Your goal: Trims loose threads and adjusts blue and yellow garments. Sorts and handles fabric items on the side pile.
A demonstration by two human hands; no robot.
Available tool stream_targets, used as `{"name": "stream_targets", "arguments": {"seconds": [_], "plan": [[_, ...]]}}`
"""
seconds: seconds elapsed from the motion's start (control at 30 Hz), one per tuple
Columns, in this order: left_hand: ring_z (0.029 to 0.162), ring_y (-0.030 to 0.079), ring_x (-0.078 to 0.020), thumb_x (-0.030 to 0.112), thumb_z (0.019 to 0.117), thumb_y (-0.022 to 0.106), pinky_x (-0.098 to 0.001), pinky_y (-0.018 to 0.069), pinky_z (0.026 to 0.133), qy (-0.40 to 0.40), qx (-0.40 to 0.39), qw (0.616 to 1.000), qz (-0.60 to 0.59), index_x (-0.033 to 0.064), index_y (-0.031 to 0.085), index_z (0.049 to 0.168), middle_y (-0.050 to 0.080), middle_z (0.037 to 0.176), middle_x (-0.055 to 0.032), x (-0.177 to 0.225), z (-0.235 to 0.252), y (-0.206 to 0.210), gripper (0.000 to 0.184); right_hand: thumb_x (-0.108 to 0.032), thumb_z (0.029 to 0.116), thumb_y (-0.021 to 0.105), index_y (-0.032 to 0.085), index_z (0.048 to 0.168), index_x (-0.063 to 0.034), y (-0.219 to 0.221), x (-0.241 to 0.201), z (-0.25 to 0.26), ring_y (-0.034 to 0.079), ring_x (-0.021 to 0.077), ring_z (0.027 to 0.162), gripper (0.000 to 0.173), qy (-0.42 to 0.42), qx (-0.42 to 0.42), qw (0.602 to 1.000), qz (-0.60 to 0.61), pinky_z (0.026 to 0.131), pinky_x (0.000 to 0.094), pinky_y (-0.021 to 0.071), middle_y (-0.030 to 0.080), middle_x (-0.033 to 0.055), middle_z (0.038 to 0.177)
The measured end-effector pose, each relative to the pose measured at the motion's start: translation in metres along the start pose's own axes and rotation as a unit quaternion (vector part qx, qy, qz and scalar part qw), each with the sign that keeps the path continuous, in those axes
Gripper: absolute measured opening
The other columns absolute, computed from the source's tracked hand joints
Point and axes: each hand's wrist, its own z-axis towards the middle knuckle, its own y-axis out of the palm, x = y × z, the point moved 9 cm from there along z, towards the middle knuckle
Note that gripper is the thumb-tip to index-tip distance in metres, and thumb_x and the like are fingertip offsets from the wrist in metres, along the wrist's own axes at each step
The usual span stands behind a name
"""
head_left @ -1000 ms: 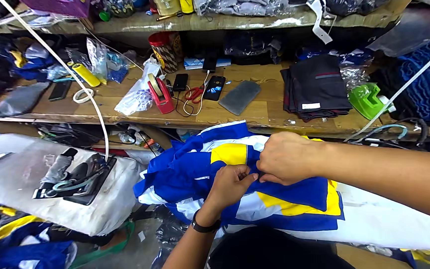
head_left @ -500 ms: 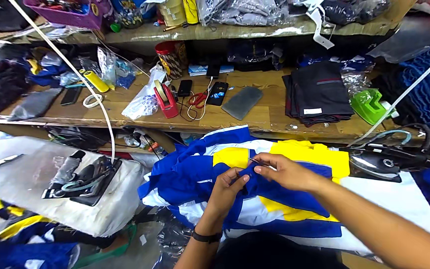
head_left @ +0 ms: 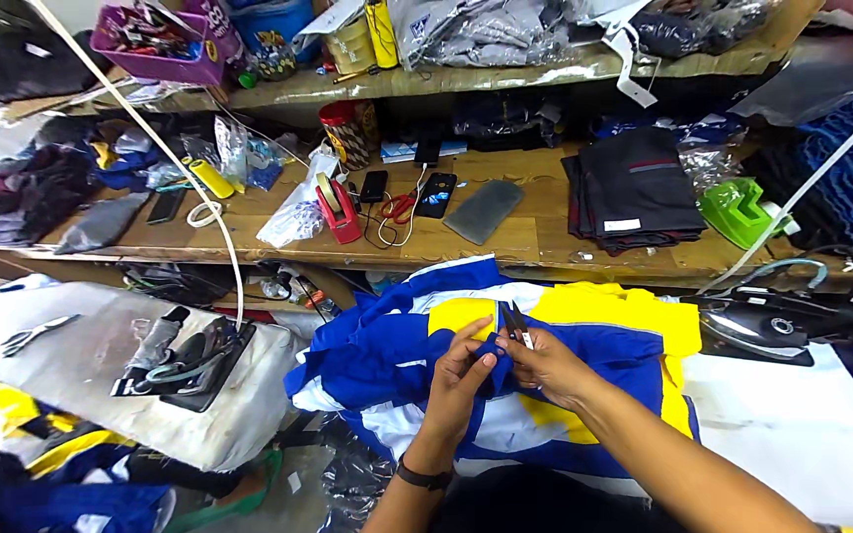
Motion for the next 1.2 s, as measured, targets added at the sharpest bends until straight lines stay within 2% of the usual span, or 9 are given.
{"name": "stream_targets", "arguments": {"seconds": [0.03, 0.1, 0.17, 0.2, 0.33, 0.5, 1.0, 1.07, 1.2], "plan": [[0.113, 0.066, -0.0083, 0.006, 0.0999, 0.058, -0.0245, 0.0545, 0.092, -0.011, 0.008, 1.000, -0.002, 0.0027, 0.070, 0.101, 0.067, 0.132, -0.0090, -0.001, -0.001, 0.000, 0.013, -0.011, 0.1011, 0.060, 0.058, 0.098, -0.0107, -0.007, -0.006, -0.001, 0.040, -0.0034, 0.048, 0.004, -0.036, 0.031, 0.996, -0.075, 0.045, 0.0125, 0.0339, 0.051, -0.0096, 0.066], [0.083, 0.066, -0.0014, 0.003, 0.1011, 0.055, -0.0171, 0.0524, 0.070, -0.038, 0.050, 0.998, 0.015, 0.0022, 0.070, 0.103, 0.075, 0.107, -0.0045, -0.001, -0.003, -0.003, 0.016, -0.025, 0.0949, 0.068, 0.059, 0.118, -0.0077, -0.020, -0.023, -0.008, 0.046, 0.0030, 0.058, 0.030, -0.102, 0.085, 0.942, -0.308, 0.054, 0.0214, 0.0403, 0.053, -0.0060, 0.074], [0.069, 0.060, -0.0003, 0.002, 0.1010, 0.054, -0.0154, 0.0490, 0.062, -0.049, 0.091, 0.994, 0.037, 0.0011, 0.071, 0.101, 0.072, 0.089, -0.0011, 0.001, -0.006, -0.008, 0.016, -0.044, 0.0965, 0.063, 0.055, 0.132, -0.0053, -0.025, -0.038, -0.025, 0.059, 0.0184, 0.069, 0.053, -0.135, 0.131, 0.864, -0.467, 0.062, 0.0420, 0.0501, 0.062, 0.0040, 0.084], [0.067, 0.060, -0.0011, 0.001, 0.1009, 0.054, -0.0158, 0.0497, 0.061, -0.055, 0.104, 0.992, 0.041, 0.0004, 0.070, 0.101, 0.071, 0.084, -0.0009, 0.002, -0.007, -0.009, 0.016, -0.048, 0.0988, 0.058, 0.055, 0.131, -0.0051, -0.025, -0.043, -0.033, 0.062, 0.0208, 0.071, 0.053, -0.152, 0.145, 0.838, -0.504, 0.062, 0.0449, 0.0510, 0.064, 0.0054, 0.085], [0.075, 0.072, -0.0100, -0.002, 0.1020, 0.052, -0.0246, 0.0612, 0.072, -0.130, 0.137, 0.982, 0.000, -0.0031, 0.067, 0.106, 0.074, 0.089, -0.0063, -0.001, -0.012, -0.006, 0.016, -0.044, 0.0965, 0.063, 0.070, 0.113, -0.0104, -0.026, -0.051, -0.057, 0.065, 0.0149, 0.075, 0.038, -0.229, 0.182, 0.796, -0.530, 0.063, 0.0374, 0.0522, 0.070, 0.0025, 0.092], [0.089, 0.074, -0.0163, -0.005, 0.1016, 0.050, -0.0301, 0.0612, 0.086, -0.153, 0.143, 0.977, -0.029, -0.0061, 0.068, 0.106, 0.074, 0.103, -0.0119, -0.004, -0.013, 0.001, 0.018, -0.040, 0.0940, 0.068, 0.078, 0.103, -0.0137, -0.022, -0.058, -0.068, 0.069, 0.0125, 0.083, 0.030, -0.312, 0.201, 0.764, -0.528, 0.069, 0.0350, 0.0547, 0.074, 0.0005, 0.097], [0.090, 0.075, -0.0186, -0.008, 0.1005, 0.049, -0.0312, 0.0617, 0.086, -0.159, 0.122, 0.979, -0.040, -0.0069, 0.067, 0.104, 0.075, 0.105, -0.0153, -0.004, -0.009, 0.005, 0.019, -0.039, 0.0963, 0.065, 0.079, 0.100, -0.0150, -0.021, -0.064, -0.060, 0.070, 0.0141, 0.086, 0.028, -0.369, 0.168, 0.721, -0.562, 0.072, 0.0348, 0.0528, 0.076, 0.0012, 0.096], [0.092, 0.075, -0.0186, -0.009, 0.0998, 0.049, -0.0311, 0.0616, 0.086, -0.156, 0.110, 0.981, -0.043, -0.0066, 0.068, 0.103, 0.074, 0.107, -0.0154, -0.004, -0.009, 0.005, 0.019, -0.039, 0.0959, 0.066, 0.079, 0.100, -0.0147, -0.024, -0.064, -0.056, 0.070, 0.0132, 0.086, 0.028, -0.363, 0.148, 0.738, -0.550, 0.072, 0.0349, 0.0524, 0.076, 0.0009, 0.096], [0.094, 0.075, -0.0186, -0.009, 0.0993, 0.050, -0.0312, 0.0610, 0.088, -0.142, 0.095, 0.984, -0.050, -0.0063, 0.068, 0.105, 0.074, 0.111, -0.0158, -0.005, -0.007, 0.006, 0.020, -0.041, 0.0909, 0.072, 0.077, 0.097, -0.0148, -0.038, -0.057, -0.043, 0.062, 0.0045, 0.077, 0.027, -0.268, 0.110, 0.831, -0.475, 0.067, 0.0288, 0.0503, 0.071, -0.0046, 0.090]]}}
